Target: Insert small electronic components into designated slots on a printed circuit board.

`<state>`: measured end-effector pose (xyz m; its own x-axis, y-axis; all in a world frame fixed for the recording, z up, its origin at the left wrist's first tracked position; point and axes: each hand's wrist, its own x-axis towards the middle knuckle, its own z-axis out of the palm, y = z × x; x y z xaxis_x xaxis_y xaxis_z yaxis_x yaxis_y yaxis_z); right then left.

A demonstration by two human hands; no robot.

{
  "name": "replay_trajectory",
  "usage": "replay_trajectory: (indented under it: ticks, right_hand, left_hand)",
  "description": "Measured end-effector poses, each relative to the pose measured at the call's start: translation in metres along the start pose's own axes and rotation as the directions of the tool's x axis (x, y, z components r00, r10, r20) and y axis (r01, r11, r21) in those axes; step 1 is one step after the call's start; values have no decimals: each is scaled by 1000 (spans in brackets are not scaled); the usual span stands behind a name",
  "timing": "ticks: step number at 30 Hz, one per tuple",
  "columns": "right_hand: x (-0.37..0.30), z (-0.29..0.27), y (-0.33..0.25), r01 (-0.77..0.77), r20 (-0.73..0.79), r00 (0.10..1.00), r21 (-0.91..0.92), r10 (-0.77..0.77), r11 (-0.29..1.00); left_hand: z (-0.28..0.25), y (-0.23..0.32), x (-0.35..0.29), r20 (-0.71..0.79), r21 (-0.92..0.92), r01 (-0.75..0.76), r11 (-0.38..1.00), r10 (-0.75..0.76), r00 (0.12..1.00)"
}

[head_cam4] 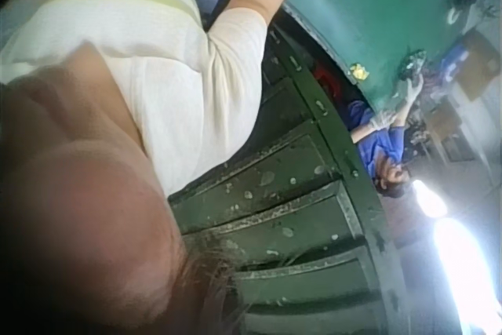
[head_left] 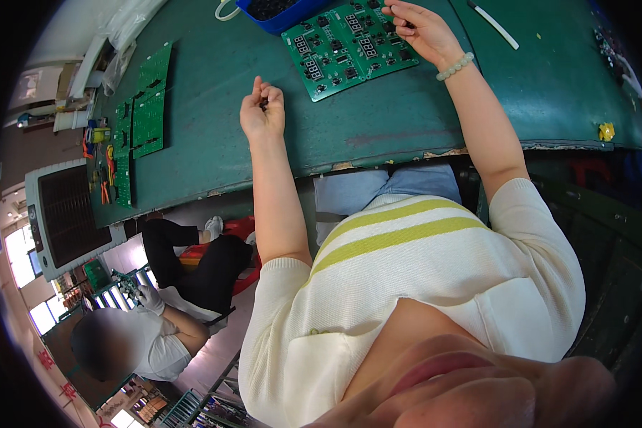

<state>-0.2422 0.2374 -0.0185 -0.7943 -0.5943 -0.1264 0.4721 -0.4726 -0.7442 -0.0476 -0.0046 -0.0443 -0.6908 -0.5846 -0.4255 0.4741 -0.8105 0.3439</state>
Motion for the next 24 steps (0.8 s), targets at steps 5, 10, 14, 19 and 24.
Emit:
replay_trajectory:
  ticks: [5, 10, 14, 19, 24]
  right_hand:
    - [-4, -16, -5, 272, 263, 960, -796, -96, 541]
    - [-11, -13, -10, 369, 381, 922, -920, 77, 131]
    - [-2, -26, -4, 328, 365, 928, -895, 74, 302]
    - [-7, -16, -9, 202, 245, 969, -872, 40, 445]
    - [8, -39, -10, -36, 139, 979, -600, 149, 799]
  left_hand:
    - [-2, -17, -1, 131, 189, 81, 979, -107, 986]
    - [-1, -31, -13, 226, 418, -30, 908, -72, 972]
    - [10, -35, -24, 173, 389, 9, 921, -83, 981]
    - [10, -38, -34, 196, 632, -73, 771, -68, 978]
    - [7, -42, -36, 127, 738, -109, 666, 22, 992]
